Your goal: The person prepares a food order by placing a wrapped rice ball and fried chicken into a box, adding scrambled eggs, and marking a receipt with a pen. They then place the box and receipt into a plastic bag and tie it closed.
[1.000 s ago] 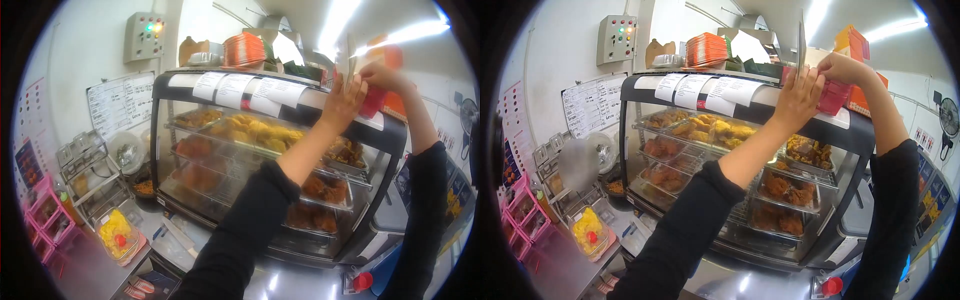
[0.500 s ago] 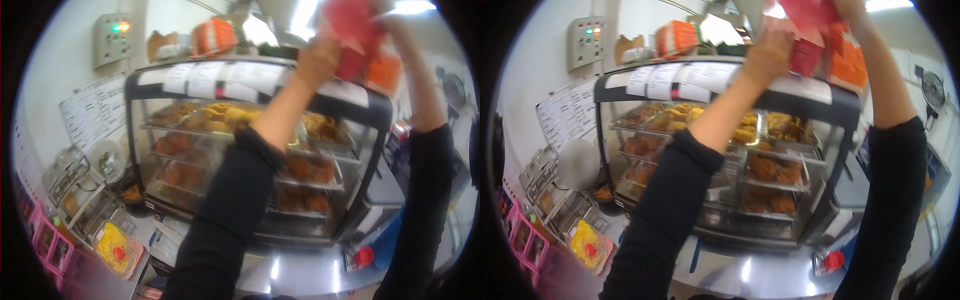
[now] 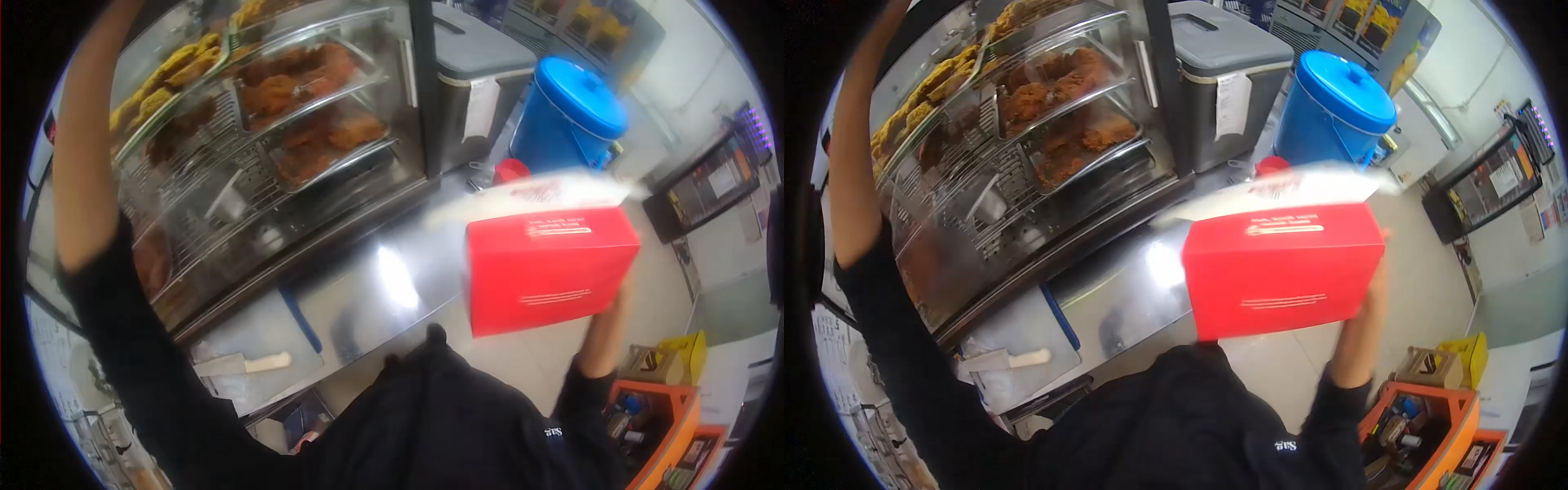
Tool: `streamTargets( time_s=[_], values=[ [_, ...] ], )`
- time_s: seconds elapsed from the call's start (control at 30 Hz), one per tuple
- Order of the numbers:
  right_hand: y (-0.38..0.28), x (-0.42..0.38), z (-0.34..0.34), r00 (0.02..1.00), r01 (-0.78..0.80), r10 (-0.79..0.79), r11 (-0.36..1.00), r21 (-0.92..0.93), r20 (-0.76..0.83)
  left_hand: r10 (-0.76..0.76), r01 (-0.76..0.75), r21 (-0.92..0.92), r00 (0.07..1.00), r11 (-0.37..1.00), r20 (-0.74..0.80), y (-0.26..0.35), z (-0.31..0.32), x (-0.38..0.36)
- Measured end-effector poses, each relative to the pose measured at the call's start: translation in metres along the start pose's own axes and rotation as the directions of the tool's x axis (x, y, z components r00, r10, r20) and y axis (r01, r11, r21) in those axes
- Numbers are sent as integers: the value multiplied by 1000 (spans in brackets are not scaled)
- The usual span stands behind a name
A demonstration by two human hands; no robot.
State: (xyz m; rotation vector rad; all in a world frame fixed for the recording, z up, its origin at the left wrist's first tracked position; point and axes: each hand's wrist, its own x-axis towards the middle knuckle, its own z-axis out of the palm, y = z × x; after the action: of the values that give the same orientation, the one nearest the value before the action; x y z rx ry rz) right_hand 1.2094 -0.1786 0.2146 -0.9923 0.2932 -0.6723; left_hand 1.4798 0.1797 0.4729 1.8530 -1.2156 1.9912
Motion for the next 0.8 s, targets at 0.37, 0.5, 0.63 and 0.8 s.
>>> streamTargets(
  time_s=[0.37, 0.5, 0.63, 0.8],
  values=[
    [98, -66, 53, 812, 359, 234, 523, -773, 535, 167, -4, -295, 833, 955, 528, 163, -116, -118],
    [244, -65, 69, 569, 655, 343, 360, -665, 747, 73, 148, -317, 804, 937, 590, 181, -84, -97],
    [176, -22, 58, 489, 660, 309, 480, -578, 815, 2, 251, -303, 766, 919, 643, 209, -12, -83],
    [29, 147, 3, 349, 835, 79, 427, -348, 934, 65, 347, -434, 715, 832, 696, 263, 156, -53]
  ],
)
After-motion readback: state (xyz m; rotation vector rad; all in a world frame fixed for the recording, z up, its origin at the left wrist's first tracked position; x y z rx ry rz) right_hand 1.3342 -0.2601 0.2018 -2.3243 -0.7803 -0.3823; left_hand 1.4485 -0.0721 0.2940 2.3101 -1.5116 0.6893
